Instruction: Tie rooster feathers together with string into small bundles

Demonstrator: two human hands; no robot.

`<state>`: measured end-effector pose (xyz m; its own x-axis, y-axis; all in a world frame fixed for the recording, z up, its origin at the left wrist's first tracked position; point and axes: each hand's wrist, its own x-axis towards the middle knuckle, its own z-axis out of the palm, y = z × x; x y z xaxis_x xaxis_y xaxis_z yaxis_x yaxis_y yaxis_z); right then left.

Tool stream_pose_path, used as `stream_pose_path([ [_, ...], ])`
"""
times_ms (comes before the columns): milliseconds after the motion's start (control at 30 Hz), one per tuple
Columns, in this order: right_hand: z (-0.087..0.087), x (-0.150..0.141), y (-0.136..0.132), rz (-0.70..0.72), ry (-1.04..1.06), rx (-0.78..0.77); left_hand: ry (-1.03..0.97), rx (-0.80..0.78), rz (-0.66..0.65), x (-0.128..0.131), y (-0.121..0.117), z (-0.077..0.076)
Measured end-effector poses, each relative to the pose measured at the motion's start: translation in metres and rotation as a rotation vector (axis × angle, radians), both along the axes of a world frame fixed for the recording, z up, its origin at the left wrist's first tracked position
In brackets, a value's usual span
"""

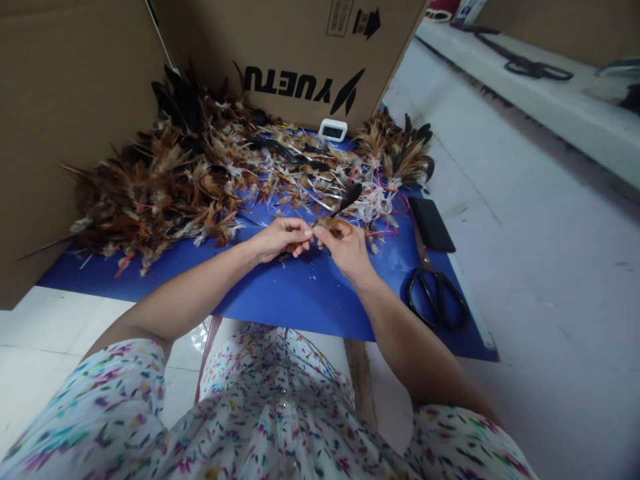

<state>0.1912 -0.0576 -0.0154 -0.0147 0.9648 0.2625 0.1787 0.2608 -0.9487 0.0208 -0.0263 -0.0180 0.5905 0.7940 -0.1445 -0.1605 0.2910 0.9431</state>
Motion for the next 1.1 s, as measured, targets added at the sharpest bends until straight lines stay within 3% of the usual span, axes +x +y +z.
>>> stream_pose_path([
  [267,-0.011,-0.001,0.002,0.056,0.019,-0.047,-0.049,0.051,0.235,-0.004,0.005,0.005],
  [400,-0.011,-0.002,-0.002,0.080,-0.158,0.080,-0.052,0.089,0.400,-0.009,0.012,0.011],
  [600,-0.012,-0.008,-0.011,0.256,-0.465,0.322,-0.116,0.093,0.594,-0.018,0.024,0.014],
  [733,-0.020,-0.012,-0.012,0.308,-0.643,0.350,-0.129,0.099,0.624,-0.021,0.028,0.014],
  [867,-0.025,-0.016,-0.011,0.229,-0.764,0.327,-0.128,0.117,0.613,-0.020,0.027,0.013],
  [1100,-0.018,-0.026,-0.016,0.187,-1.000,0.269,-0.093,0.110,0.609,-0.018,0.023,0.014],
])
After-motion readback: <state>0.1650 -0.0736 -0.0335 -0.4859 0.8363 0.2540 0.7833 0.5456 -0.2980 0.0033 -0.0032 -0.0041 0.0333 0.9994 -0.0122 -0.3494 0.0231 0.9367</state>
